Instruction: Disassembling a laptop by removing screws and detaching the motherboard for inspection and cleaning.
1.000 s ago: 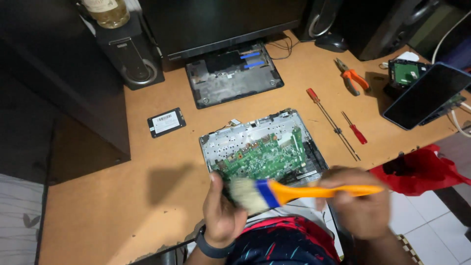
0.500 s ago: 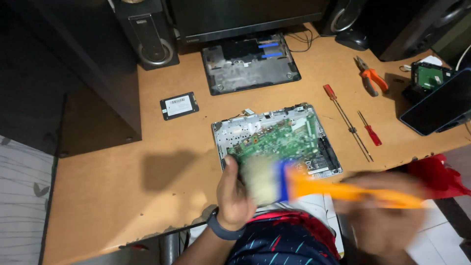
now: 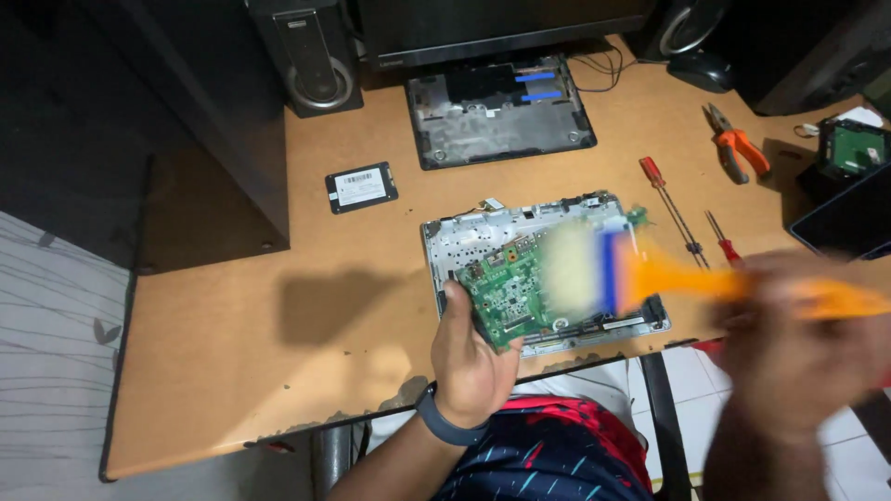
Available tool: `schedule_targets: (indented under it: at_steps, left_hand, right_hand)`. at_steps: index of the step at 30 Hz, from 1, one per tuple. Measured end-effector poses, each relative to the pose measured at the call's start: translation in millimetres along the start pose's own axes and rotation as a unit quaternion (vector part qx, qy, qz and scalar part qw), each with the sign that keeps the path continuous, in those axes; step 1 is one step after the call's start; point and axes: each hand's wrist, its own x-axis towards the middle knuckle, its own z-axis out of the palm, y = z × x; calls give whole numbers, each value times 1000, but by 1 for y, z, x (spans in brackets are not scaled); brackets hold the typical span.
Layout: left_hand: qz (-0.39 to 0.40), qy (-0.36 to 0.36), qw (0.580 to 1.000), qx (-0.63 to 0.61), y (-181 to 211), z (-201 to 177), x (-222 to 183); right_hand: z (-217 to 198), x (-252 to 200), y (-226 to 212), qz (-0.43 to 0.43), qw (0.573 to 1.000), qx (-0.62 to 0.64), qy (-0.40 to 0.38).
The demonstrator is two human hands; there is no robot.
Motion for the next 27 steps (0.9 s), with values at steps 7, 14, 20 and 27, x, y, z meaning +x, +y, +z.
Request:
schedule_targets:
  at_steps: [7, 14, 20, 27]
  left_hand:
    - [-7, 11, 1000, -18, -14, -13, -8]
    - [-72, 193, 978, 38, -7, -15, -11]
    - [19, 73, 996, 54, 0, -10, -15]
    - [35, 41, 998, 25, 0, 5, -10]
  right_hand:
    - [-27, 54, 42, 334, 216, 917, -40]
    - [1, -7, 8, 329, 687, 633, -139]
    - [19, -47, -33, 317, 697, 520, -378]
    - [-17, 31, 15, 376, 300, 877, 25]
